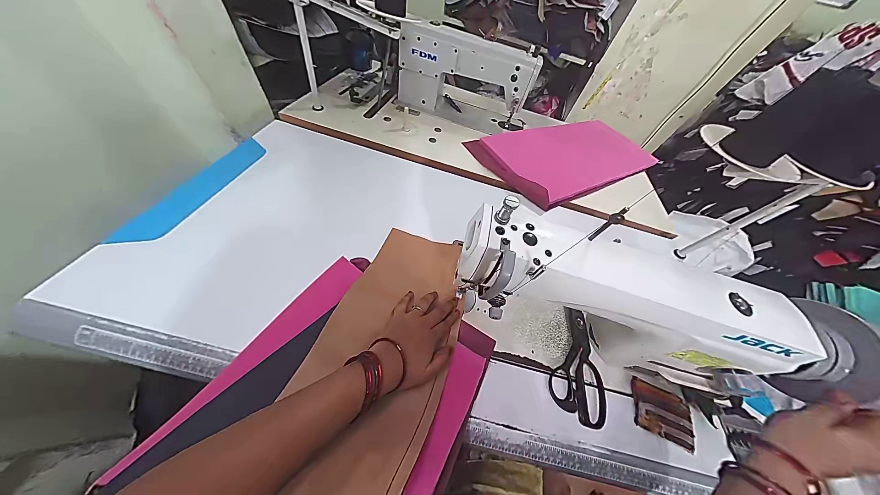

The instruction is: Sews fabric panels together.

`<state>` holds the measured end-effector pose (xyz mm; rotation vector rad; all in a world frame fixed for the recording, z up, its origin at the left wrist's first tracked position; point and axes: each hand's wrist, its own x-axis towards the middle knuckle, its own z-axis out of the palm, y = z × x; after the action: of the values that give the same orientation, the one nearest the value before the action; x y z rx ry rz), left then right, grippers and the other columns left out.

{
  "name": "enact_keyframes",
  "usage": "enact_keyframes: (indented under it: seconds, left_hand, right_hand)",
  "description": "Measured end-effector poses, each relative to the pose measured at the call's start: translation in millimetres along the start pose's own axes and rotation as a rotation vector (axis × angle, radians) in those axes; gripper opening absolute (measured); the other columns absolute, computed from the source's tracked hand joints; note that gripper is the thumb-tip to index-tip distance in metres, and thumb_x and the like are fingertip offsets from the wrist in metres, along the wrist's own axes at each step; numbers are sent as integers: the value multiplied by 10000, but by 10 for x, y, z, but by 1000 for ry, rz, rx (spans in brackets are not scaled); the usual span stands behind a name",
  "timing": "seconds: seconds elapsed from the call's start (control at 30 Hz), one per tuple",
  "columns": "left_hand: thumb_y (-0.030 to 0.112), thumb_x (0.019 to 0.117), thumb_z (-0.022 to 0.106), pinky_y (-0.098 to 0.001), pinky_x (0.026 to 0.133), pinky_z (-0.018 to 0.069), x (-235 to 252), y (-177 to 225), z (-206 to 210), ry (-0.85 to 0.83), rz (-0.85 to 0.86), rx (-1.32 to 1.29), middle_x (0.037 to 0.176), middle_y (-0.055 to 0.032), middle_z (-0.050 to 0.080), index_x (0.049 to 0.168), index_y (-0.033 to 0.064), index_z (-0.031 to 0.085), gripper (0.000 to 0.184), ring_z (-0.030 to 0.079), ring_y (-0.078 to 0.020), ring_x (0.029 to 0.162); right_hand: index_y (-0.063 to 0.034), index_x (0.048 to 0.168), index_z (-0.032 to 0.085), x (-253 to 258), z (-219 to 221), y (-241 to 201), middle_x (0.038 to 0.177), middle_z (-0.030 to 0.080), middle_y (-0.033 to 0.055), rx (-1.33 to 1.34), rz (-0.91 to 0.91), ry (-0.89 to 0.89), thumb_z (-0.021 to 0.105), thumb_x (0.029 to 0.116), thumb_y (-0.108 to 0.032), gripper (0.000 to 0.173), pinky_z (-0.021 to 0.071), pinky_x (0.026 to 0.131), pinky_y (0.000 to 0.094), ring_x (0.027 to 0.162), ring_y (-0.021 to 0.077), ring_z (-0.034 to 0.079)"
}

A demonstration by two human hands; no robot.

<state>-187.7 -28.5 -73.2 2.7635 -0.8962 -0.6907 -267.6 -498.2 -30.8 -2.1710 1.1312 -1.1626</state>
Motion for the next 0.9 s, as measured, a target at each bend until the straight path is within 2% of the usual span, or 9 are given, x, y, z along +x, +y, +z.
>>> enact_keyframes:
  seconds: [0.07,0.13,0.2,0.27,0.37,0.43,0.53,0.67,0.9]
  left_hand:
    - [445,1062,326,-700,1200,107,-5,-4,13,1,2,6,1730,-9,171,1641,172,266,643,114,-347,1592]
    - [453,1061,332,-702,1201,111,-4,-4,18,6,-2,5,1729,-23,176,1637,174,277,643,122,-354,1590]
    - [453,1058,355,-702,1200,119,4,-4,20,16,-7,-6,1721,-41,201,1628,177,304,636,142,-361,1584]
    - [453,1052,379,-696,1206,127,12,-8,22,31,-13,-14,1705,-65,241,1618,187,334,627,162,-366,1579]
    - [449,1037,395,-690,1200,149,10,-16,68,77,-5,-12,1683,-82,293,1595,180,385,619,202,-373,1566]
    - [454,1043,395,-684,1202,153,14,-12,54,72,-7,1,1685,-70,290,1595,171,383,621,198,-361,1569]
    - [463,1050,373,-666,1213,134,-2,13,42,41,-24,21,1706,-42,248,1605,142,356,642,162,-336,1583]
    - [463,1061,364,-663,1217,121,0,57,11,13,-54,37,1721,-17,206,1616,128,326,649,135,-318,1592]
    - [478,1057,376,-638,1237,79,55,55,-15,-18,-70,46,1731,-29,164,1630,91,269,700,109,-310,1599]
  right_hand:
    - [153,1436,440,-222,90,160,1442,519,338,81,47,-13,421,1092,-170,472,336,1190,366,1396,343,500]
    - [163,1421,468,-367,100,202,1463,468,381,121,-23,27,477,1059,-137,470,316,1203,386,1424,410,447]
    - [224,1364,468,-666,54,137,1414,442,455,190,-258,84,555,999,-127,513,380,1138,425,1370,486,443]
    - [245,1239,513,-1270,25,-10,1286,517,456,311,-580,-50,626,937,-180,534,419,1091,453,1269,462,510]
    - [-169,1283,623,-2423,63,-280,1363,604,90,474,-1013,-565,568,997,-508,447,376,1166,386,1373,197,502]
    - [-265,1324,612,-2952,93,-533,1403,615,29,494,-1269,-713,485,1011,-390,360,392,1154,440,1356,211,536]
    - [-154,1231,686,-3372,137,-706,1279,710,46,465,-1290,-601,473,983,-69,338,480,1031,350,1153,191,665]
    - [-121,1043,777,-3410,165,-807,1118,772,26,413,-1222,-456,517,962,-48,282,555,907,273,960,171,723]
    - [-154,1012,782,-3375,195,-833,1113,775,-3,394,-1222,-450,496,960,-55,307,536,905,285,967,156,711]
